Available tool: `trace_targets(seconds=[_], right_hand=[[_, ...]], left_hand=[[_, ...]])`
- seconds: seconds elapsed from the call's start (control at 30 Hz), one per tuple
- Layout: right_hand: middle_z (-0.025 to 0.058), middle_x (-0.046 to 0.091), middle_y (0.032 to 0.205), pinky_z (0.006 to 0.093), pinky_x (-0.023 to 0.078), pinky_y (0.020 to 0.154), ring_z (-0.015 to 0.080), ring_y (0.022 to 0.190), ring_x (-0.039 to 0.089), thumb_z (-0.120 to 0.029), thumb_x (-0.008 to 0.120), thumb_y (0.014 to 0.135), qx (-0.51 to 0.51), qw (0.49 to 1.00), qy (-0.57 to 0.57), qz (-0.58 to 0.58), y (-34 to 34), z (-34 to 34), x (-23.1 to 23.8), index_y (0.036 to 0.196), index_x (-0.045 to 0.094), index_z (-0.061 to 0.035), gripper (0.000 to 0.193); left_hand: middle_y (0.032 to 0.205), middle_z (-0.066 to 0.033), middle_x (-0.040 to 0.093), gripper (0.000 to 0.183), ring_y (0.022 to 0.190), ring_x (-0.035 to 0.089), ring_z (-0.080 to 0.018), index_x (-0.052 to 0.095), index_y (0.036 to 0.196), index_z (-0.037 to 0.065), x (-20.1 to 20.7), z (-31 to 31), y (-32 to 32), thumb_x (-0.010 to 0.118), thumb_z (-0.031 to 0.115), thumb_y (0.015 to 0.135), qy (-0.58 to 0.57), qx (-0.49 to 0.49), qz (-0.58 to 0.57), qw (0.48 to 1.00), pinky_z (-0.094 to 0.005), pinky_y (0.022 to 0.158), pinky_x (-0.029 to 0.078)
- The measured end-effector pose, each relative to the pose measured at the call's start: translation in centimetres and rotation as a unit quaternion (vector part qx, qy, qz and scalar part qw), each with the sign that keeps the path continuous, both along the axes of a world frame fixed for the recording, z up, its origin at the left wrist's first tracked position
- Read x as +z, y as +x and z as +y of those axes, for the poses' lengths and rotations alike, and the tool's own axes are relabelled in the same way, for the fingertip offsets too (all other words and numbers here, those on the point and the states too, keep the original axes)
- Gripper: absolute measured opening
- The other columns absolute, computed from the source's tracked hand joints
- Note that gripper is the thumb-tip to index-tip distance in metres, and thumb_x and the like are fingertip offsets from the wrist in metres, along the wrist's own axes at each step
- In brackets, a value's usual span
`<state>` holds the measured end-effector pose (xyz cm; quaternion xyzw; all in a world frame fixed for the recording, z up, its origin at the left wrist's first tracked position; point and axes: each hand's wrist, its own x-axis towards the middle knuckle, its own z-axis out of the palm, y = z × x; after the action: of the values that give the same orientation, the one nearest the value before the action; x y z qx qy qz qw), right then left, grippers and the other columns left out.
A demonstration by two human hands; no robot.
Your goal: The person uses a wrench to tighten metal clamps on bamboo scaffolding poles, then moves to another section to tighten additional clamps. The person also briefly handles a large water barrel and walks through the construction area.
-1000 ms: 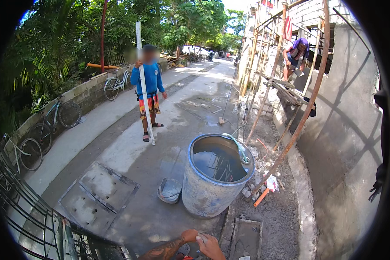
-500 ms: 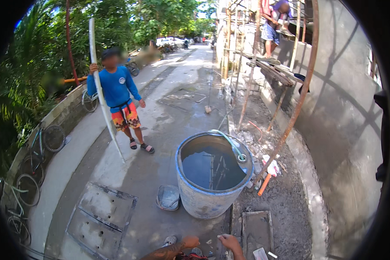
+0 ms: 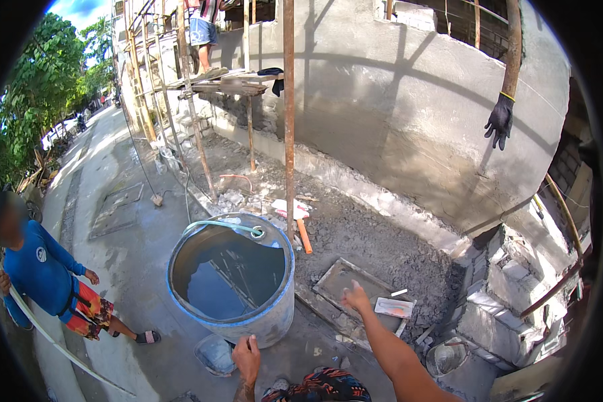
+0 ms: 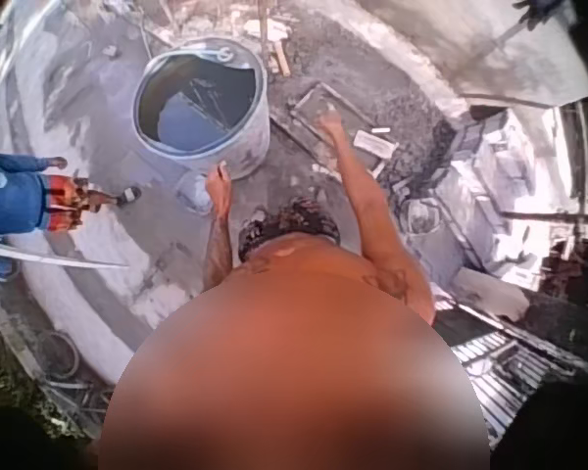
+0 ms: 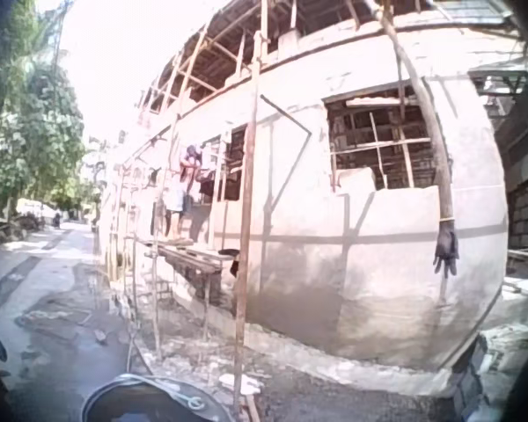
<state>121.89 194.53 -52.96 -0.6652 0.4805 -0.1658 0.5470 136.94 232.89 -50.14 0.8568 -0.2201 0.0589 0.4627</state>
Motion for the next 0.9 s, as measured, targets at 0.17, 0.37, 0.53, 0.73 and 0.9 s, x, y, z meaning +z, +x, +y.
trace_targets(seconds=[0.17,0.37,0.53,0.73,0.9], right_hand=[[0.0195,0.07,0.076,0.0425,0.055,0.068,0.0317,0.065,0.069,-0.016,0.054,0.092,0.042,0.955,-0.285,-0.072,17.2,-4.5,25.2,0.155,0.016,-0.0055,0.074],[0.0285,0.069,0.094,0.0462,0.051,0.086,0.0399,0.085,0.069,-0.022,0.053,0.091,-0.015,0.847,-0.531,0.017,24.6,-6.1,42.1,0.155,0.02,-0.0062,0.073],[0.0174,0.068,0.082,0.0304,0.055,0.054,0.0176,0.067,0.067,-0.013,0.058,0.091,-0.06,0.905,-0.388,-0.161,24.1,-14.1,49.0,0.146,0.037,0.0041,0.061],[0.0339,0.045,0.135,0.0467,0.059,0.087,0.0438,0.109,0.061,-0.015,0.043,0.101,-0.142,0.764,-0.179,-0.604,18.5,-29.4,57.4,0.137,0.026,0.021,0.054],[0.0312,0.038,0.144,0.0457,0.042,0.111,0.0392,0.131,0.046,-0.021,0.036,0.104,-0.144,0.784,-0.16,-0.582,18.9,-34.8,54.6,0.143,0.026,0.0162,0.055]], left_hand=[[0.102,-0.0169,0.061,0.019,0.1,0.055,-0.0365,0.06,0.1,0.0,3.9,-3.0,8.3,0.067,0.01,0.086,-0.039,-0.03,-0.178,0.983,-0.046,0.086,0.043],[0.116,-0.0203,0.056,0.031,0.115,0.049,-0.0402,0.057,0.112,-0.002,-1.1,-3.2,11.1,0.066,0.013,0.087,-0.011,-0.06,-0.104,0.993,-0.0501,0.1,0.036],[0.13,-0.0225,0.051,0.041,0.129,0.041,-0.0431,0.053,0.122,-0.003,-4.9,-1.9,10.7,0.062,0.022,0.09,0.034,-0.061,-0.101,0.992,-0.0538,0.109,0.028],[0.139,-0.0223,0.046,0.049,0.135,0.035,-0.0425,0.051,0.128,-0.002,-4.4,-2.3,10.1,0.057,0.032,0.093,0.067,-0.039,-0.047,0.996,-0.0561,0.112,0.023],[0.139,-0.0208,0.046,0.048,0.135,0.035,-0.0425,0.052,0.129,0.0,-3.7,-2.8,10.1,0.053,0.034,0.096,0.086,-0.03,-0.047,0.995,-0.0566,0.111,0.024]])
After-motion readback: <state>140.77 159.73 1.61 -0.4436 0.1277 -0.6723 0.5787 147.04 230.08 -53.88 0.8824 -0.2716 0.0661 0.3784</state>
